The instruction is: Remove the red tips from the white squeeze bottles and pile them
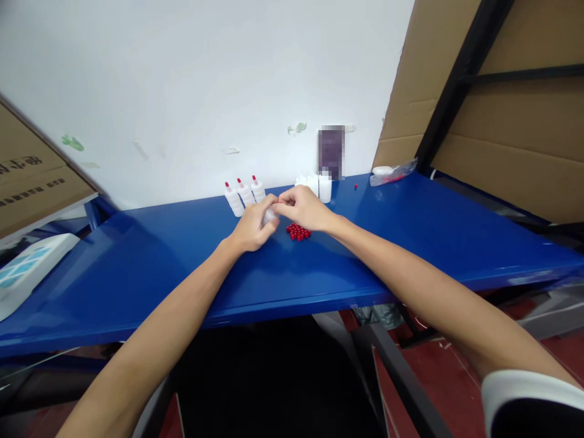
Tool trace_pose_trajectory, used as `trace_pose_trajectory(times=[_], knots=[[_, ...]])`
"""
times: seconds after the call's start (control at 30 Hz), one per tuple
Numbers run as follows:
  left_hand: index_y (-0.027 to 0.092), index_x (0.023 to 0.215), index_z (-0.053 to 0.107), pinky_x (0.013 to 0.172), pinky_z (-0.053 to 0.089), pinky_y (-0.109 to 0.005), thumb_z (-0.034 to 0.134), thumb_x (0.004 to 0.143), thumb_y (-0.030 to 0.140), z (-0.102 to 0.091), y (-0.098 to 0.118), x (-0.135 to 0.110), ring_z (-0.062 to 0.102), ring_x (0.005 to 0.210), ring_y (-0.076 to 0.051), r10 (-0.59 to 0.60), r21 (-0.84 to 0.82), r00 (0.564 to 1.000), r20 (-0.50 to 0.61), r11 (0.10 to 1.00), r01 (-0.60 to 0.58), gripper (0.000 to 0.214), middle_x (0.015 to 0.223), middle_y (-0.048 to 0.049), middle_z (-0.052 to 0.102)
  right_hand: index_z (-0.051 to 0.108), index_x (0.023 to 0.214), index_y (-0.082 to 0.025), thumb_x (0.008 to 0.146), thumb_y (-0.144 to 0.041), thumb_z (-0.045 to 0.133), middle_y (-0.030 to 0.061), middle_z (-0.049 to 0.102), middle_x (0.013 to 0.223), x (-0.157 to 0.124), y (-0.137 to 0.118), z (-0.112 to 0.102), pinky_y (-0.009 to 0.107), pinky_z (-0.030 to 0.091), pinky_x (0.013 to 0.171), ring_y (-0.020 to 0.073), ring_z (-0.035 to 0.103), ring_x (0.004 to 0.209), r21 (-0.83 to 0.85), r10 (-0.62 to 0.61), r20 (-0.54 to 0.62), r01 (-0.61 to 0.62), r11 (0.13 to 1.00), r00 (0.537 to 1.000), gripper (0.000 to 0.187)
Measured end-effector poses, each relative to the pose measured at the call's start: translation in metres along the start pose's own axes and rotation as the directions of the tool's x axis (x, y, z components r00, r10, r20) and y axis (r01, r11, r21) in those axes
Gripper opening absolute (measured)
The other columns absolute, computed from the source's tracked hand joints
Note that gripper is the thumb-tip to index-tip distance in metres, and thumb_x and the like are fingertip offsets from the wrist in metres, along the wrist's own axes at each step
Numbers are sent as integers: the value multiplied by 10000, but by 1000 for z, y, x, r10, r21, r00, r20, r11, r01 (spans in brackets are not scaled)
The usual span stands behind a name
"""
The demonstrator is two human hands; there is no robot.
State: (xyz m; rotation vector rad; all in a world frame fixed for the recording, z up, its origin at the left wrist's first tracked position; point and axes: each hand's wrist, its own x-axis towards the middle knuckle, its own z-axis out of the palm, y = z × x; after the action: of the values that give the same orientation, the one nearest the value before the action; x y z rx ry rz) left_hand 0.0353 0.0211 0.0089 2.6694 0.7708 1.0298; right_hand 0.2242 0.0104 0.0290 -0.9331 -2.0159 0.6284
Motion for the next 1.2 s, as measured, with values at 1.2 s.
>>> trace_pose_trajectory(times=[1.2], knots=[[198, 1026, 610, 707, 439, -298, 481, 928, 324, 5, -15, -2, 571, 677, -171, -203, 54, 979, -16, 978, 203, 205, 817, -19, 658, 731, 1072, -220, 905, -214, 583, 50, 723, 843, 1, 34, -37, 303, 355, 664, 192, 609, 733, -643, 254, 311, 6, 765, 916, 224]])
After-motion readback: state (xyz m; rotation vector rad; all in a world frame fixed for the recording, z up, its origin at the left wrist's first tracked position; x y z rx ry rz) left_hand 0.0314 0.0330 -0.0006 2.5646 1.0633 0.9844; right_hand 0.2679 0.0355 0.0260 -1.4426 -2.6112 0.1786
